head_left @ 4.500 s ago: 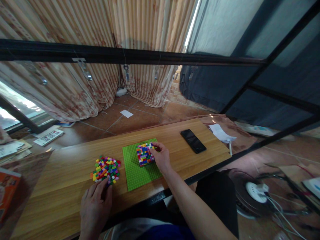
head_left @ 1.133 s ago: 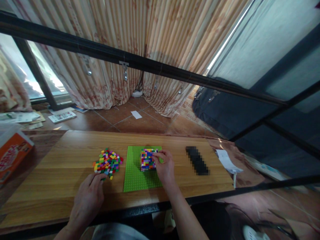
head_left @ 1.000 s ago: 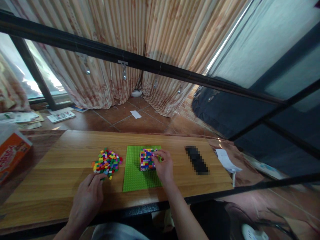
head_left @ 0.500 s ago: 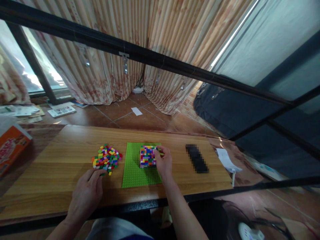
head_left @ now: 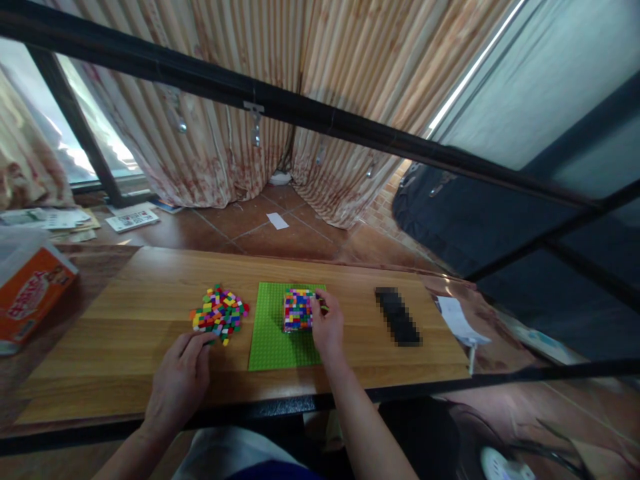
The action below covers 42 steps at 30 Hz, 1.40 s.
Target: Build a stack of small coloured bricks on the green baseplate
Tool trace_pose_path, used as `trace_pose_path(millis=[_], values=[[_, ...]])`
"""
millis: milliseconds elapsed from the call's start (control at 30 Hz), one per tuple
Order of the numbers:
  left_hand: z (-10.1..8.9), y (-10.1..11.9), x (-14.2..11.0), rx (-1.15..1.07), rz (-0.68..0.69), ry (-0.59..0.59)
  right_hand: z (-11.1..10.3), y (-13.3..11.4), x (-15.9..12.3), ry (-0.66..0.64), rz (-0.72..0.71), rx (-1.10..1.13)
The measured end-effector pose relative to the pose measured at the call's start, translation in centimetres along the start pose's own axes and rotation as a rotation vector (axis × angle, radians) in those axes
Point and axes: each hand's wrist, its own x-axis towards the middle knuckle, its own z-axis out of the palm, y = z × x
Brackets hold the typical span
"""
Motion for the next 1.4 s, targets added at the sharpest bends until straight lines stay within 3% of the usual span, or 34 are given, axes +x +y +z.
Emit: trace_pose_path(millis=[167,300,400,500,633,733,933,1133,1400], values=[[-0.4,0.2,0.1,-0.068,-0.032,0.055,-0.7,-0.4,0.1,-0.038,-0.031,-0.02],[-0.6,0.6,-0.2,-0.114,-0.05,0.028,-1.3,-3.1,-0.7,0.08,-0.205,-0.11],[-0.7,0.7,-0.4,-0.128,-0.08,0.028,-0.2,-5.8,-2.6,-0.102,-0.319,-0.036],[-0.7,0.7,-0.6,-0.14,-0.122,0.032,2.5,-7.9,-5.1,-0.349,-0.399,-0.016],[-1.0,0.6,-0.7,-0.156,-0.158,0.013,6.6,-8.8,-8.0,-0.501,-0.385,-0.12],[-1.1,0.7,-0.7,-0.168,-0.178,0.001,8.4,-8.5,-9.0,-0.564,-0.373,-0.143],[-1.0,0.9,-0.9,-0.208,-0.229,-0.032,9.6,-7.2,-9.2,-0.524,-0.351,-0.138],[-1.0,0.9,-0.8,-0.247,-0.305,-0.035,10.0,-6.9,-9.9,-0.473,-0.42,-0.233],[-1.0,0.6,-0.7,-0.237,-0.304,0.01,9.6,-7.0,-10.2,-0.366,-0.456,-0.259]])
